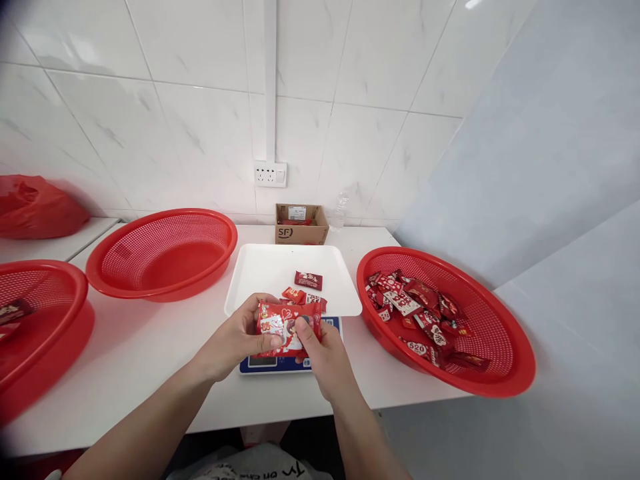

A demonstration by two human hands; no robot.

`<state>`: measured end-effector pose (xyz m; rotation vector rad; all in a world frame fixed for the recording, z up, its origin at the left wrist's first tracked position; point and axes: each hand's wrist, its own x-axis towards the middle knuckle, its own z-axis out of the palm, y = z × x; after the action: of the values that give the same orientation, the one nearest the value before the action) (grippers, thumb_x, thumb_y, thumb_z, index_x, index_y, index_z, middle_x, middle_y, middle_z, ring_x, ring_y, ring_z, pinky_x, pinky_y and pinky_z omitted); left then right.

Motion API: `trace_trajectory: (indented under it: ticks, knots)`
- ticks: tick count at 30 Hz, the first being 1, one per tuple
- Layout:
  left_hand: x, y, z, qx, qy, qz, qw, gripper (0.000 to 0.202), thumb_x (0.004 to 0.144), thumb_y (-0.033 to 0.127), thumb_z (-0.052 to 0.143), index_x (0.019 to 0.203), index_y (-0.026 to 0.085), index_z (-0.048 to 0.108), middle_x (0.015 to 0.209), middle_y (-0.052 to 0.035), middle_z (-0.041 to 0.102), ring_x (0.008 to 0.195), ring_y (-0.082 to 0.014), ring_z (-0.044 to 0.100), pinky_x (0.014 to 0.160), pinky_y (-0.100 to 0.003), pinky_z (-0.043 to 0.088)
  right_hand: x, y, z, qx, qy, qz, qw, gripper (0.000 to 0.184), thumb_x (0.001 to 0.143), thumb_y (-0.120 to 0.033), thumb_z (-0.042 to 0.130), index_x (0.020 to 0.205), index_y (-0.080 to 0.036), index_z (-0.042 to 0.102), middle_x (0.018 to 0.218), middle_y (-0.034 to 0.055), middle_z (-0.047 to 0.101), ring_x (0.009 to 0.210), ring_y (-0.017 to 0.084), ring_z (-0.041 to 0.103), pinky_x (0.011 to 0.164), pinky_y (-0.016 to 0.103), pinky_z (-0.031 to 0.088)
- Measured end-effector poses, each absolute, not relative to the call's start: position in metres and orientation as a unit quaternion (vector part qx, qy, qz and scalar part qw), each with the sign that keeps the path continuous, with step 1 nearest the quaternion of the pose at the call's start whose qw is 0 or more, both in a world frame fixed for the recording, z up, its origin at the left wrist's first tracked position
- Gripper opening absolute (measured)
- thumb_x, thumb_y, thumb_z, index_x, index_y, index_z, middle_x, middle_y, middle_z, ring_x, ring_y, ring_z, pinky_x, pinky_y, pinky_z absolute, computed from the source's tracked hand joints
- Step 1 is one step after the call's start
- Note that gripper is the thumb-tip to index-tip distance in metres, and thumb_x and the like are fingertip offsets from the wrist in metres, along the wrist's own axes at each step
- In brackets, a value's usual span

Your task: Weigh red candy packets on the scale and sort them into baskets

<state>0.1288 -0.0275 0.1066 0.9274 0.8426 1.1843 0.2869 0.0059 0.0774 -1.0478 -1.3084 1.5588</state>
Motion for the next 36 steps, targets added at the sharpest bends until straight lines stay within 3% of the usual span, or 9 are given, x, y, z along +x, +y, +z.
trace_trajectory:
  ticks: [5, 9, 12, 17, 23, 31, 36]
  knots:
    - [0.134, -0.029, 0.112, 0.442, 0.395, 0.495, 0.635, 0.034, 0.072, 0.038, 0.068, 0.098, 0.019, 0.057, 0.082, -0.0008, 0.064, 0.078, -0.0147, 0.059, 0.073, -0.027, 0.046, 0.286, 0.003, 0.082, -0.461, -0.579, 0.519, 0.428, 0.038, 0.075, -0.055, 0.056, 0.067, -0.018, 0.064, 0.057, 0.0016, 0.058, 0.052, 0.014, 0.048, 0.048, 0.027, 0.039]
    - [0.138, -0.028, 0.109, 0.452, 0.403, 0.5, 0.619, 0.037, 0.073, 0.042, 0.066, 0.1, 0.017, 0.061, 0.082, -0.0023, 0.067, 0.076, -0.0168, 0.06, 0.072, -0.029, 0.047, 0.281, -0.001, 0.091, -0.461, -0.623, 0.449, 0.444, 0.04, 0.076, -0.057, 0.053, 0.071, -0.019, 0.066, 0.057, 0.0018, 0.059, 0.057, 0.017, 0.052, 0.055, 0.029, 0.042]
    - [0.138, -0.026, 0.103, 0.429, 0.395, 0.524, 0.621, 0.037, 0.072, 0.041, 0.067, 0.099, 0.016, 0.062, 0.088, -0.0041, 0.068, 0.079, -0.0182, 0.061, 0.075, -0.031, 0.047, 0.281, -0.003, 0.091, -0.453, -0.617, 0.474, 0.435, 0.042, 0.077, -0.058, 0.051, 0.077, -0.019, 0.066, 0.059, 0.0025, 0.059, 0.058, 0.018, 0.052, 0.054, 0.029, 0.042]
    - [0.136, -0.027, 0.101, 0.405, 0.412, 0.547, 0.606, 0.027, 0.071, 0.037, 0.069, 0.084, 0.015, 0.062, 0.075, -0.002, 0.068, 0.07, -0.016, 0.062, 0.065, -0.027, 0.047, 0.284, -0.001, 0.084, -0.425, -0.605, 0.549, 0.39, 0.042, 0.078, -0.059, 0.05, 0.08, -0.019, 0.064, 0.058, 0.0013, 0.057, 0.051, 0.015, 0.048, 0.048, 0.027, 0.04]
    - [0.138, -0.026, 0.1, 0.386, 0.396, 0.563, 0.614, 0.02, 0.072, 0.032, 0.069, 0.081, 0.015, 0.063, 0.073, -0.0015, 0.069, 0.066, -0.0147, 0.062, 0.064, -0.027, 0.048, 0.283, -0.002, 0.087, -0.411, -0.622, 0.536, 0.396, 0.03, 0.077, -0.05, 0.057, 0.072, -0.021, 0.062, 0.052, -0.0016, 0.052, 0.05, 0.013, 0.046, 0.047, 0.025, 0.038]
    - [0.144, -0.029, 0.098, 0.385, 0.393, 0.605, 0.576, 0.018, 0.072, 0.028, 0.067, 0.066, 0.016, 0.056, 0.058, 0.003, 0.061, 0.052, -0.0113, 0.057, 0.053, -0.024, 0.045, 0.277, -0.007, 0.093, -0.405, -0.632, 0.524, 0.402, 0.032, 0.078, -0.049, 0.055, 0.062, -0.021, 0.056, 0.047, -0.0031, 0.047, 0.044, 0.011, 0.04, 0.047, 0.025, 0.038]
    - [0.14, -0.028, 0.099, 0.429, 0.409, 0.543, 0.595, 0.026, 0.078, 0.04, 0.06, 0.086, 0.016, 0.058, 0.071, 0.0003, 0.061, 0.061, -0.0125, 0.058, 0.057, -0.025, 0.048, 0.28, -0.005, 0.093, -0.421, -0.632, 0.502, 0.414, 0.034, 0.078, -0.05, 0.054, 0.065, -0.019, 0.057, 0.048, -0.0028, 0.047, 0.044, 0.011, 0.041, 0.044, 0.024, 0.037]
